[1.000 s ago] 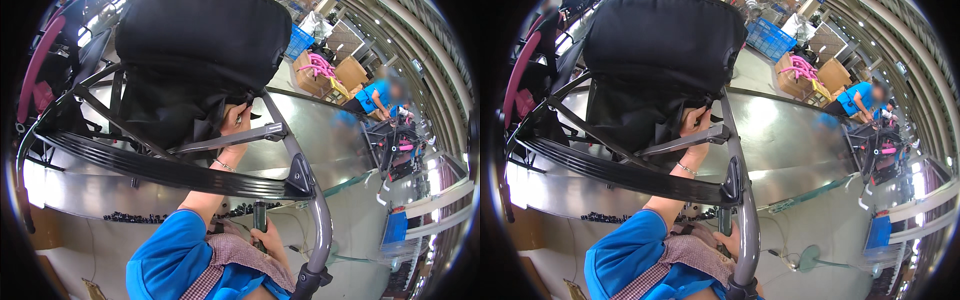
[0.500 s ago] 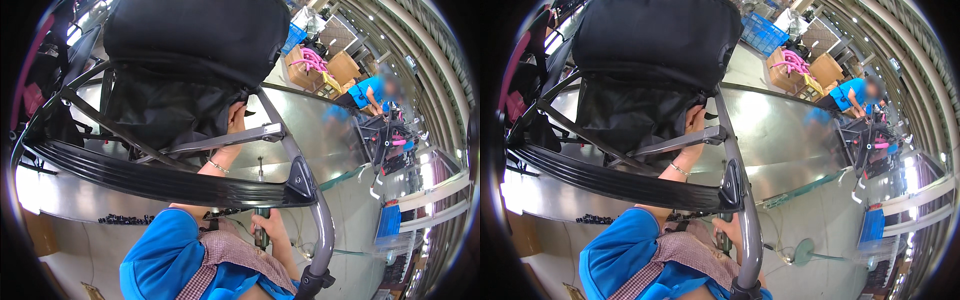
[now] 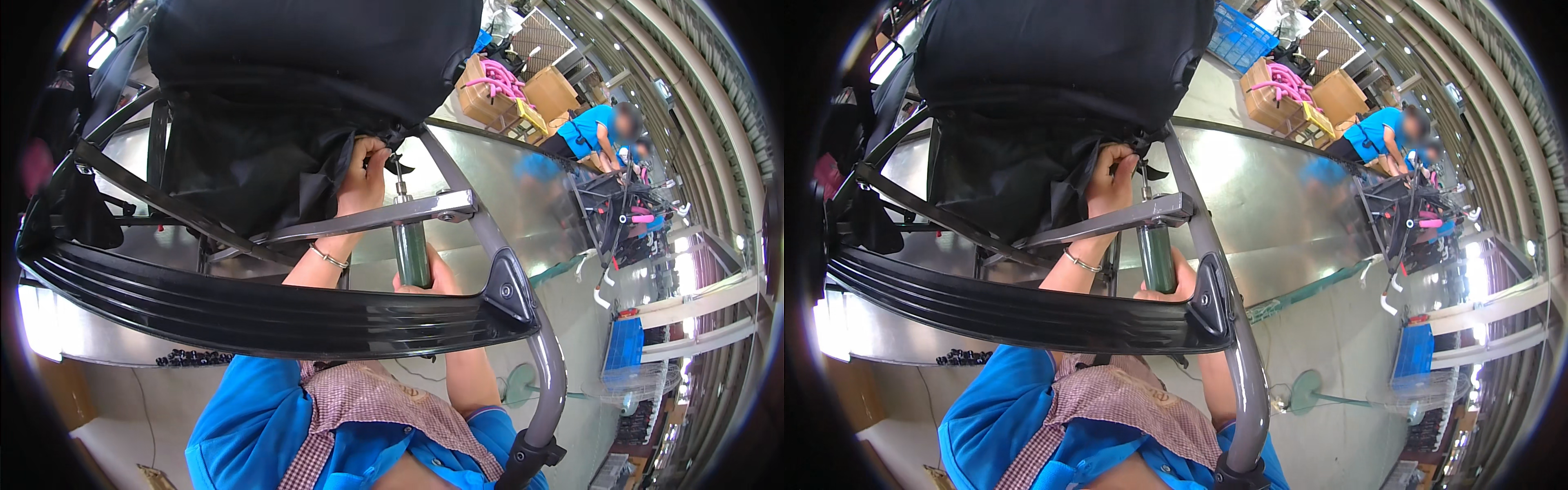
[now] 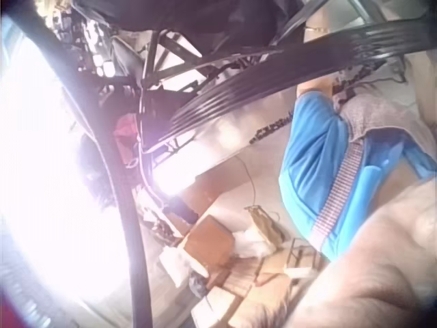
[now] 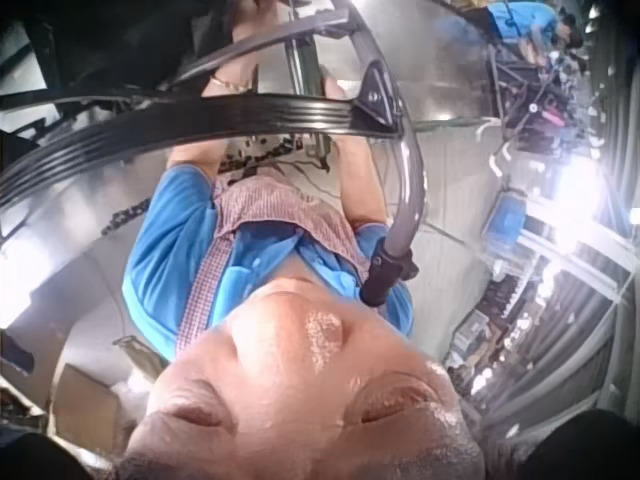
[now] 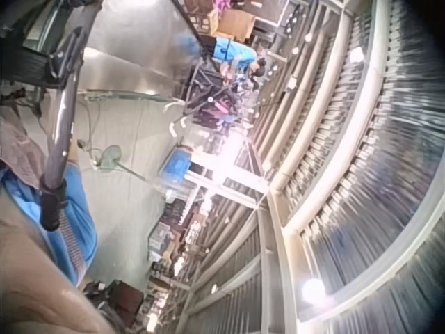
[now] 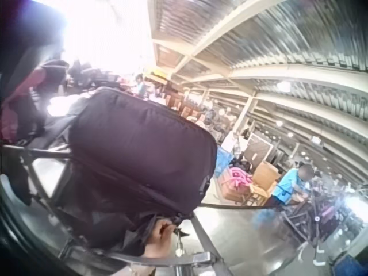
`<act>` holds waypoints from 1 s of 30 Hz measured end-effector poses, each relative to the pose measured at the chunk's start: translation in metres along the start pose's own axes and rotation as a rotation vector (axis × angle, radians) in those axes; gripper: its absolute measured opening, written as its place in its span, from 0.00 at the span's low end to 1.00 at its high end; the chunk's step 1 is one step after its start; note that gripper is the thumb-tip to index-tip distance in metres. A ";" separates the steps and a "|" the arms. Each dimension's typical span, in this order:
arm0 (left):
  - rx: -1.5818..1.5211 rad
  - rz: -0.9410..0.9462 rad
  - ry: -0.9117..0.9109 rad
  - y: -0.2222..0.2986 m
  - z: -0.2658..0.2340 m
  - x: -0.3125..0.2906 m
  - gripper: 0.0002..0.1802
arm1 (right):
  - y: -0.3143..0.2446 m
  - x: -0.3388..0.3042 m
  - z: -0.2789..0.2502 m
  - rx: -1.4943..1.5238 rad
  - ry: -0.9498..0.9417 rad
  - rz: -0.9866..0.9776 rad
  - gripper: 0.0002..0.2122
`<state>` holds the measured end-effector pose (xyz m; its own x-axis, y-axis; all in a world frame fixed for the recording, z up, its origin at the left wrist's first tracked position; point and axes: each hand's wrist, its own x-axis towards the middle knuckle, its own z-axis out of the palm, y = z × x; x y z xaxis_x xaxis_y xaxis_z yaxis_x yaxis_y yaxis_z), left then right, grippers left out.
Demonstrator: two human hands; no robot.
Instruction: The person assembles a stroller frame using a corded electric screwdriver. They repeatedly pick up screws from a tray, position them on the stroller frame, and drive them in to secure various joints. The person works on multiple connection points on the frame throughout the clip.
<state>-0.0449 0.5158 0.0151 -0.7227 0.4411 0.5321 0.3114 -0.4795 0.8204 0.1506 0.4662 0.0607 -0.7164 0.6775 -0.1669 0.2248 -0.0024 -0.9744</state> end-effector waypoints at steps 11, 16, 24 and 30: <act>-0.435 -0.166 -0.195 -0.018 -0.003 0.011 0.02 | -0.019 0.008 -0.002 0.168 -0.092 0.065 0.43; -0.447 -0.209 -0.201 -0.024 -0.002 0.013 0.03 | -0.014 0.008 -0.001 0.347 -0.187 0.041 0.45; -0.573 -0.277 -0.181 -0.020 0.001 0.013 0.04 | -0.027 -0.001 0.024 0.665 -0.178 0.059 0.42; -0.437 -0.279 -0.251 -0.049 -0.040 0.035 0.06 | -0.018 0.016 0.044 0.830 -0.243 0.094 0.18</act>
<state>-0.1102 0.5238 -0.0148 -0.5561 0.7368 0.3847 -0.1925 -0.5644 0.8027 0.1060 0.4445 0.0688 -0.8615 0.4720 -0.1872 -0.1967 -0.6502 -0.7339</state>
